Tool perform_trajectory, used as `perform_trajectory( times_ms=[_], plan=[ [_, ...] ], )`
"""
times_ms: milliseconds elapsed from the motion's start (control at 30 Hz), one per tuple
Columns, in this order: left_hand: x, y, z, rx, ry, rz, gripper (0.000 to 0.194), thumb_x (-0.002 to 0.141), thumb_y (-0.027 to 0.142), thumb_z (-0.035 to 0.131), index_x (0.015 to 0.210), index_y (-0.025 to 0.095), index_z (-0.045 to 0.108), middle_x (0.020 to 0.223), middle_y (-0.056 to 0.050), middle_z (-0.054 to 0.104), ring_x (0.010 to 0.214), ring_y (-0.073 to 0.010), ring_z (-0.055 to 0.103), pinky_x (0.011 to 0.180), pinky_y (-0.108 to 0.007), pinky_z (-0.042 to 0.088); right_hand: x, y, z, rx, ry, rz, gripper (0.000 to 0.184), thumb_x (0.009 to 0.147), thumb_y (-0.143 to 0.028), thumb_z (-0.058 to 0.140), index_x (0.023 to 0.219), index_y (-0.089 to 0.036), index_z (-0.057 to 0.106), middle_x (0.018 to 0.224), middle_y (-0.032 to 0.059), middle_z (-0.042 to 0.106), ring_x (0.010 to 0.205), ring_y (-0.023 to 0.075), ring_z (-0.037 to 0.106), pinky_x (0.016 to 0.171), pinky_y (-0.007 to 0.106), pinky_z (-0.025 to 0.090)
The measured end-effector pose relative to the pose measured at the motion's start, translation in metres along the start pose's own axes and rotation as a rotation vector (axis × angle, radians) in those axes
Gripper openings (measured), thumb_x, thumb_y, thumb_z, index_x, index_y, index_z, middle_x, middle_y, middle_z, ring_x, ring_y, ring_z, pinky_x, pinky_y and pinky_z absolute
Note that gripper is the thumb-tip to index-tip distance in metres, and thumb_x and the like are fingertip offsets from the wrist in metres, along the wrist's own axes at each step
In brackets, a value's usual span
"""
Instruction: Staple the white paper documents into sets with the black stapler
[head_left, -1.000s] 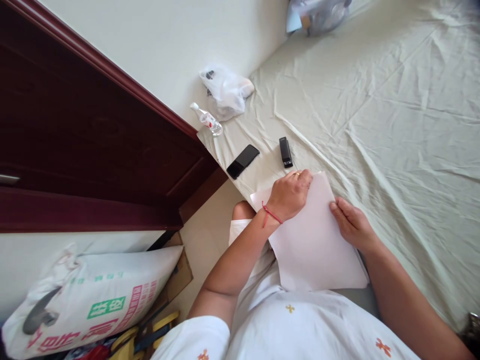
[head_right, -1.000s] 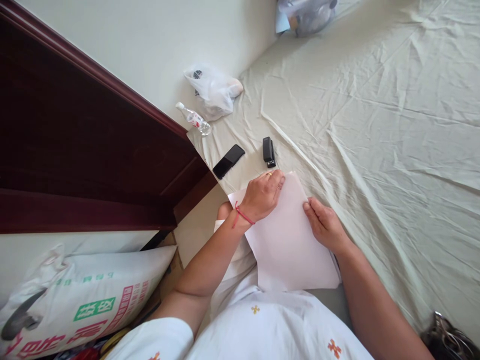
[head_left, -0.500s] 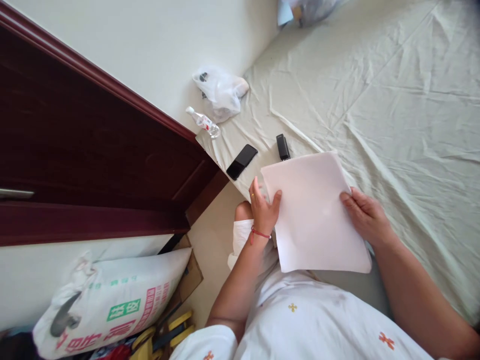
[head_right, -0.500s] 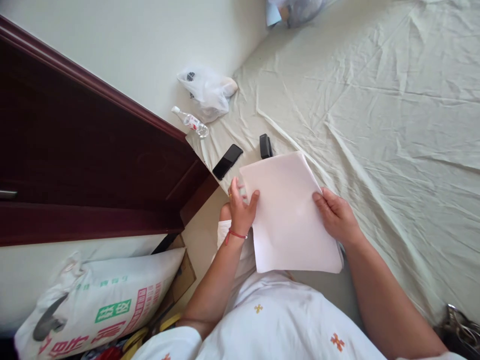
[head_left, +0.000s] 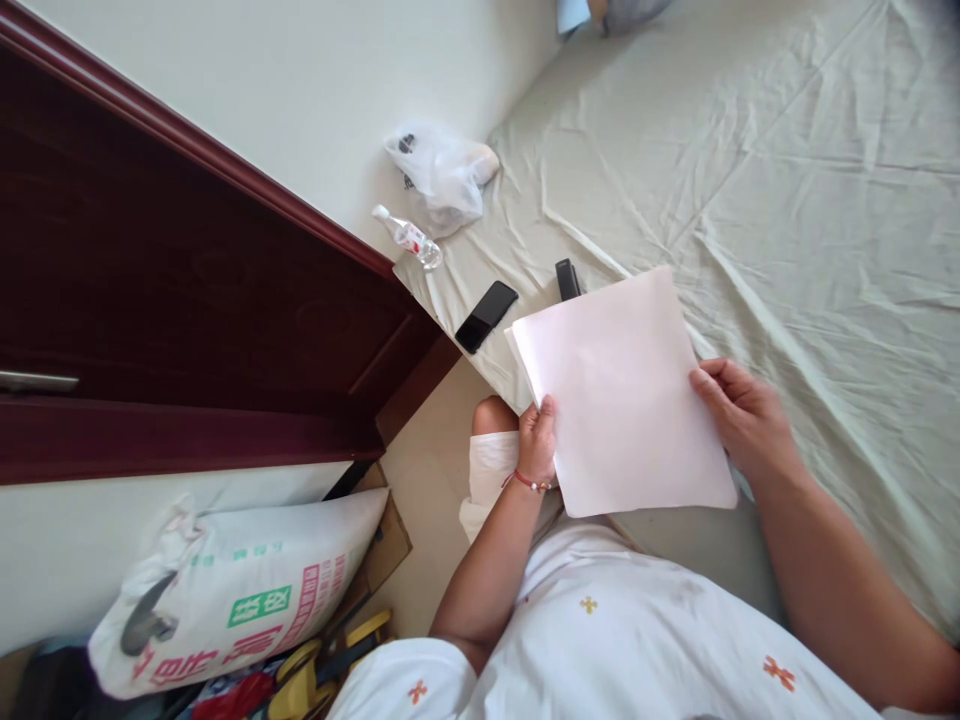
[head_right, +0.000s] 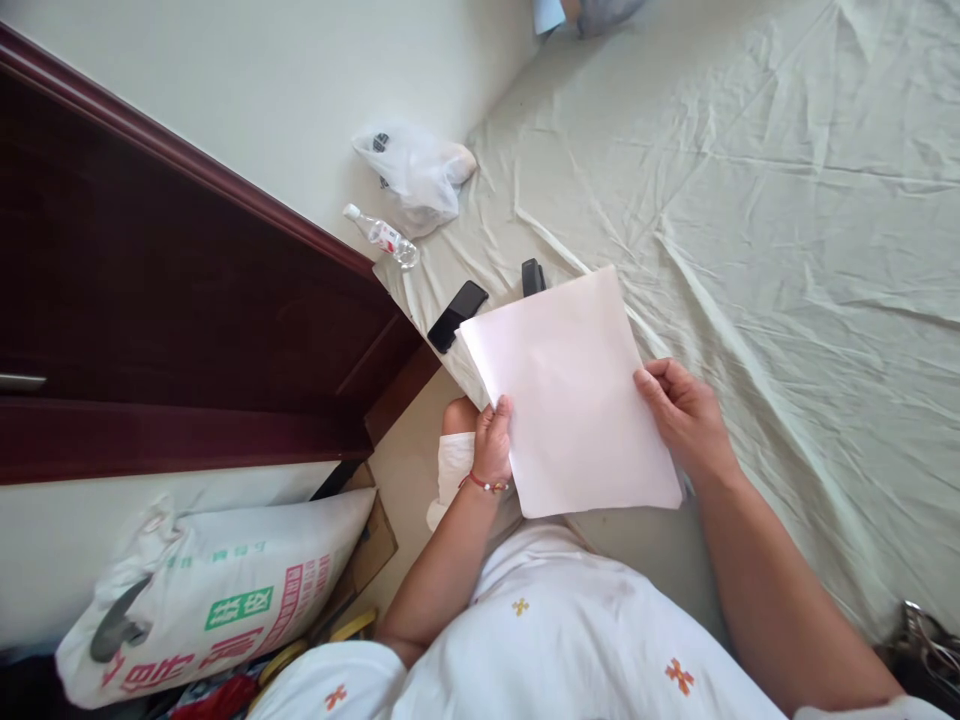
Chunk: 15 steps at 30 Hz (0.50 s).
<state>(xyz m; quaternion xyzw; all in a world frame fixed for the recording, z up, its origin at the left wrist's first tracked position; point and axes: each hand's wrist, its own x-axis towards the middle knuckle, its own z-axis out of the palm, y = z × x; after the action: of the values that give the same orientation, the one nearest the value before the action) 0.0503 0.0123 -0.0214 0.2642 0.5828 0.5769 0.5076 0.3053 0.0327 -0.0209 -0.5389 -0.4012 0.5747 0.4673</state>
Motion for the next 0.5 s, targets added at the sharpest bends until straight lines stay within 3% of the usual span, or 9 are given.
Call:
perform_trajectory(
  times_ms=[233,367,500],
  plan=[
    [-0.001,0.011,-0.001,-0.160,-0.029,-0.162,0.064,0.052,0.054,0.103,0.099,0.018,0.077,0.098,-0.009,0.082,0.108,-0.0304,0.078,0.098,-0.041,0.061,0.004,0.003,0.001,-0.154,-0.010,-0.094,0.041,0.088,-0.065,0.075,0.088,-0.025,0.068,0.069,-0.0002,0.058,0.060,0.0146,0.047,0.051,0.028,0.036],
    [0.000,0.007,-0.003,-0.046,-0.081,-0.124,0.064,0.062,0.062,0.098,0.100,0.014,0.078,0.096,-0.010,0.081,0.100,-0.0277,0.077,0.095,-0.040,0.059,0.005,0.006,0.000,-0.240,0.041,-0.125,0.039,0.091,-0.064,0.072,0.088,-0.025,0.069,0.069,0.0001,0.060,0.060,0.0154,0.048,0.052,0.030,0.036],
    [0.005,0.000,-0.005,0.057,-0.043,-0.017,0.065,0.074,0.075,0.085,0.094,0.014,0.076,0.089,-0.007,0.078,0.089,-0.0211,0.072,0.086,-0.033,0.056,0.006,0.009,-0.001,-0.340,0.093,-0.154,0.036,0.093,-0.061,0.069,0.089,-0.025,0.070,0.069,-0.0001,0.059,0.061,0.0156,0.048,0.054,0.031,0.035]
  ],
)
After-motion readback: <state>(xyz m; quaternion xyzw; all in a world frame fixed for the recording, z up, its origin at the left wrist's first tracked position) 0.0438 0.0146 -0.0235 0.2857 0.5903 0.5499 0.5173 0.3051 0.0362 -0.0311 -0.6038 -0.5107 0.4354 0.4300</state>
